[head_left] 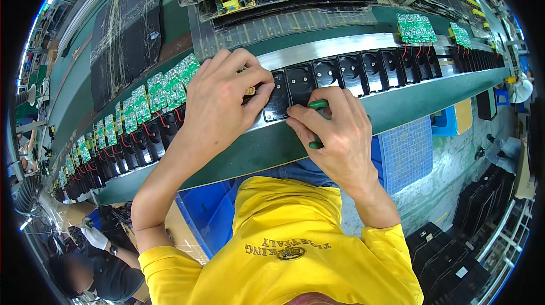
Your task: Assembling electronic components on a production line and trimming excess material with a hand tool.
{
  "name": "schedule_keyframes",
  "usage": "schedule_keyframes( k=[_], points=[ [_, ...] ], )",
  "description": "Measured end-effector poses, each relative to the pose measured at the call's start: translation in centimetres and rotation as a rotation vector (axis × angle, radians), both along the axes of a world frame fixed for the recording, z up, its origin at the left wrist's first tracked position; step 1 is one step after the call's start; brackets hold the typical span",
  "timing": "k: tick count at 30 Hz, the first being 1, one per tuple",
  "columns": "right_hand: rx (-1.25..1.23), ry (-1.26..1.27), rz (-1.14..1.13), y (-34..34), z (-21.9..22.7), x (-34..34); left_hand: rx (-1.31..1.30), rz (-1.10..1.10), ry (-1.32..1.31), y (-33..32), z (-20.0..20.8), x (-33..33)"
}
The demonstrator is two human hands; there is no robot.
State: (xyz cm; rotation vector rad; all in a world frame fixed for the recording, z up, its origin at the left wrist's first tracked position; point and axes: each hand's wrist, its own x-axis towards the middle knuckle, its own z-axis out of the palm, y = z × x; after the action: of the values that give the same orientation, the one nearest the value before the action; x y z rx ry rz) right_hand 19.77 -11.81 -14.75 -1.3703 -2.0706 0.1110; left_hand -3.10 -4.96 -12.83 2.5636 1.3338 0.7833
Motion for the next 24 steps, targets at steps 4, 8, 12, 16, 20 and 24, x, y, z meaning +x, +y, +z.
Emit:
schedule_keyframes(
  k=[4,8,12,16,20,24],
  points=[
    [-0.002,-0.005,0.002,0.0,0.1,0.0,0.049,-0.005,0.074,0.0,0.1,0.0],
    [0.0,-0.005,0.0,0.0,0.1,0.0,0.079,-0.015,0.112,0.0,0.4,0.2],
    [0.003,-0.003,0.0,0.0,0.0,0.0,0.09,-0.024,0.134,0.1,0.7,0.3],
    [0.004,-0.002,0.0,0.0,0.0,0.0,0.081,-0.029,0.16,0.2,1.0,0.3],
    [-0.008,-0.002,0.0,0.0,0.1,-0.1,0.093,-0.033,0.197,0.1,1.2,0.7],
    [-0.012,-0.005,0.0,-0.1,0.1,-0.1,0.093,-0.027,0.191,0.1,0.9,0.9]
  ],
)
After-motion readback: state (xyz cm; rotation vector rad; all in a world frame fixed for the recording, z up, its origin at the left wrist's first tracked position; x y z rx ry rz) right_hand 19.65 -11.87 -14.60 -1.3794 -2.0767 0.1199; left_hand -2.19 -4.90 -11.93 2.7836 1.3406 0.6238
